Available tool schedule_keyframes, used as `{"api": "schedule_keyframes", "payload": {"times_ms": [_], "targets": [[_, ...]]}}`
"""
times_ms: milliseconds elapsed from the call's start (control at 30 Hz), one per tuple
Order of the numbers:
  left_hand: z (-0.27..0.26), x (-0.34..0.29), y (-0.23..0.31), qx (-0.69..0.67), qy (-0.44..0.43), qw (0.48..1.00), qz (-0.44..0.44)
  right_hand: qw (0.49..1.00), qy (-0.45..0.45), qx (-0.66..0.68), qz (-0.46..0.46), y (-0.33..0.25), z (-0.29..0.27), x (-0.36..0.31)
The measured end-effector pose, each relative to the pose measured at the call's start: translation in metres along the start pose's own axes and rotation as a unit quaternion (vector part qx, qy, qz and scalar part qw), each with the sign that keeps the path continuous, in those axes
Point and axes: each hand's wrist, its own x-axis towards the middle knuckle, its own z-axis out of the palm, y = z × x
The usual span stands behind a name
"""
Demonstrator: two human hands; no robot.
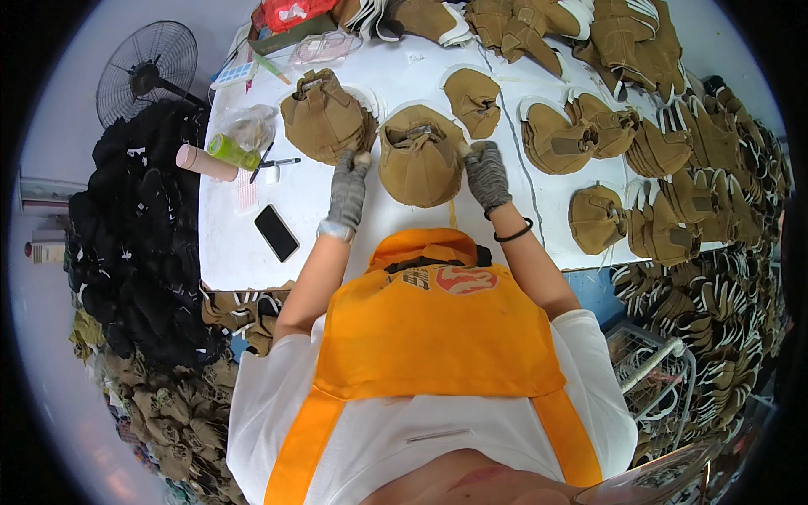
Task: The person uses a pair of pliers to pull and trim the inner edges of brown boot uppers at a workbench, then stacks the completed pieces together.
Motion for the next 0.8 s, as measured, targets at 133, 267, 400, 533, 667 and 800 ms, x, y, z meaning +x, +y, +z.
{"api": "schedule_keyframes", "payload": {"times_ms": [133,267,400,533,667,800], "targets": [[0.028,-0.026,0.067,0.004,-0.045,0.978,0.202,0.967,0.047,0.156,-0.195,-0.036,-0.011,0.008],[0.057,-0.022,0.094,0.244,-0.081,0.912,0.320,0.938,-0.129,0.296,-0.123,-0.087,0.002,0.015],[0.044,-0.029,0.054,0.294,-0.053,0.875,0.381,0.920,0.045,0.047,-0.386,-0.054,0.037,0.001],[0.050,-0.032,0.035,0.183,-0.103,0.881,0.424,0.940,-0.025,0.138,-0.310,-0.065,0.022,-0.019],[0.056,0.001,0.036,0.356,-0.110,0.853,0.366,0.947,0.015,0.146,-0.285,-0.047,0.039,0.001],[0.060,0.042,0.036,0.256,-0.137,0.910,0.296,0.945,-0.107,0.213,-0.225,-0.038,0.041,0.046]]}}
